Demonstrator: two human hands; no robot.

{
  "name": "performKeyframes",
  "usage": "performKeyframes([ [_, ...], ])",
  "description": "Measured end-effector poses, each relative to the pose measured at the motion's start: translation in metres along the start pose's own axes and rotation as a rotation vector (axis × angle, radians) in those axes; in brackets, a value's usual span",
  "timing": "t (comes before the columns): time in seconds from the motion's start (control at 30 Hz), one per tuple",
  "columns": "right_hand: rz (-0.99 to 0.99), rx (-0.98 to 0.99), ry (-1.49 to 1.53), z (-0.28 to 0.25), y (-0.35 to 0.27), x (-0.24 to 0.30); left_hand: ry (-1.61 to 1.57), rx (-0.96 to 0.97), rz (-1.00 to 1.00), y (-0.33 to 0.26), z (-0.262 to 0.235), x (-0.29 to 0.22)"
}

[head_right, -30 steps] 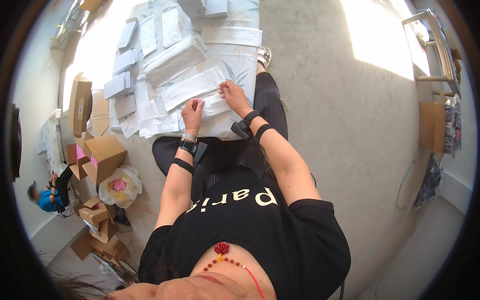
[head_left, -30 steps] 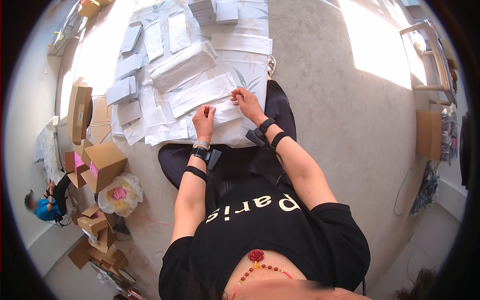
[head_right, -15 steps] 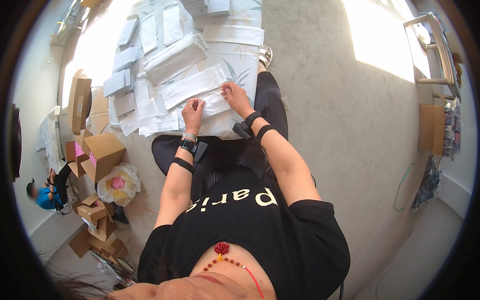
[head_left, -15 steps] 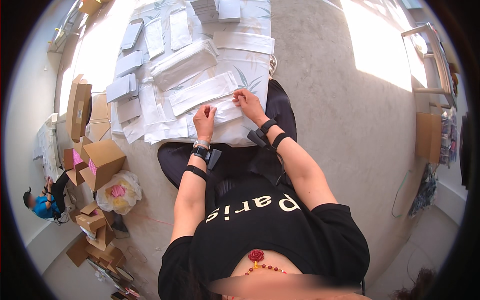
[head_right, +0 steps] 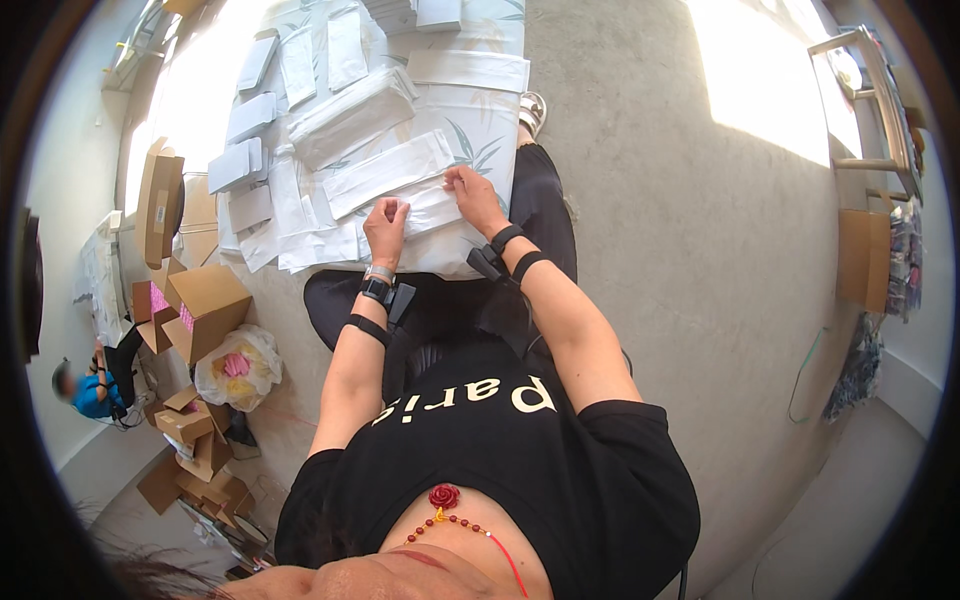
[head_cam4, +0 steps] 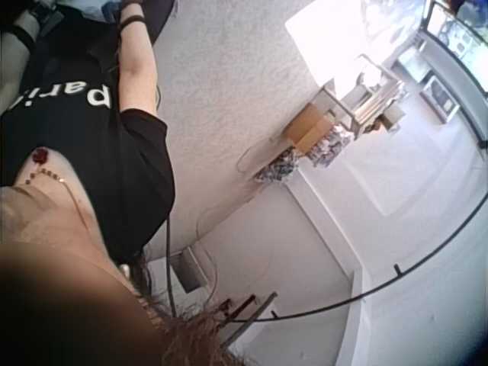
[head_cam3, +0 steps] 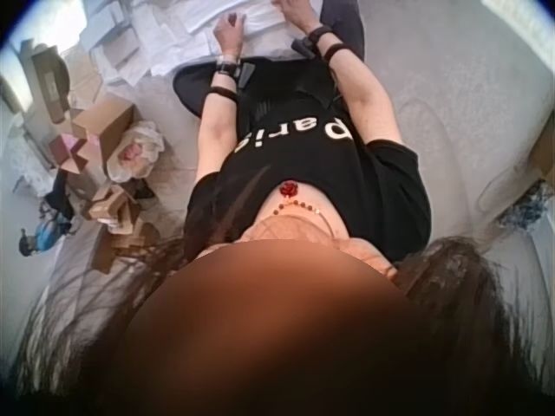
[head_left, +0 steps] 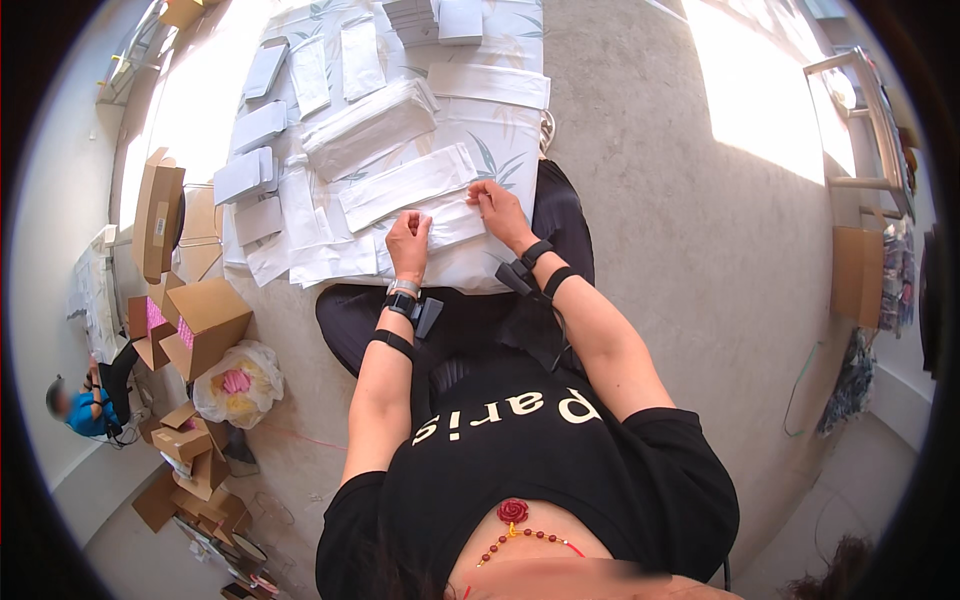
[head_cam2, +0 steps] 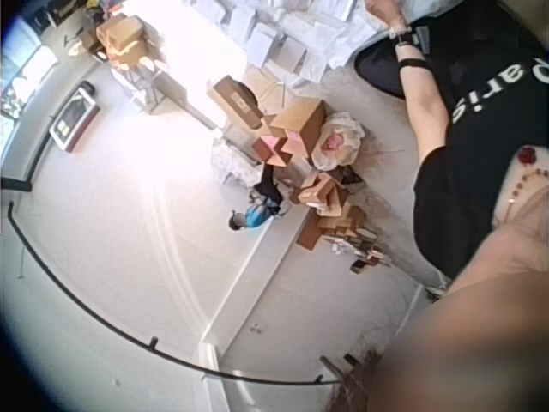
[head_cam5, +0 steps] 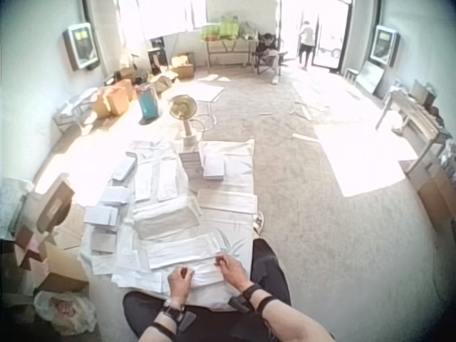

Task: Folding and preparing white paper or plastic packaging components on the floor.

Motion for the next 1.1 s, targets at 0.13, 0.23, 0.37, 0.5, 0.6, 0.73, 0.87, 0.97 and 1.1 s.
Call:
performKeyframes([
  [0.13, -0.022, -0.025, 0.026, 0.002, 0.0, 0.004, 0.119, -0.04, -0.012, -0.002, -0.008, 0.002],
  [0.23, -0.015, -0.023, 0.033, -0.001, -0.002, 0.001, 0.325, -0.157, 0.083, -0.013, -0.008, -0.024],
  [0.37, -0.006, -0.016, 0.054, -0.002, -0.001, -0.001, 0.426, -0.086, 0.419, -0.031, 0.021, -0.064],
  [0.5, 0.018, -0.002, 0.042, -0.001, 0.001, -0.001, 0.418, 0.201, 0.595, -0.044, 0.06, -0.082],
  [0.6, -0.015, -0.007, 0.017, -0.005, 0.001, -0.002, 0.507, 0.28, 0.59, -0.045, 0.072, -0.079],
  [0.73, 0.029, -0.001, 0.049, -0.002, 0.001, -0.002, 0.596, 0.375, 0.515, -0.043, 0.076, -0.066],
  [0.87, 0.053, -0.006, 0.058, -0.004, 0.0, -0.004, 0.638, 0.408, 0.521, -0.045, 0.078, -0.063],
  [0.97, 0.059, -0.007, 0.058, -0.002, 0.0, -0.003, 0.668, 0.432, 0.526, -0.047, 0.078, -0.059],
  [1.1, 0.035, -0.018, -0.001, -0.004, 0.001, -0.002, 0.716, 0.461, 0.528, -0.052, 0.078, -0.057],
])
Point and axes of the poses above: each hand's wrist, its own y-axis towards the middle knuckle, its own z-axis out of the palm, x = y × z, the point moved 8 cm from there along y, towards the middle knuckle, and after that the axes turned 13 degrees about x, right-handed, at the moved point
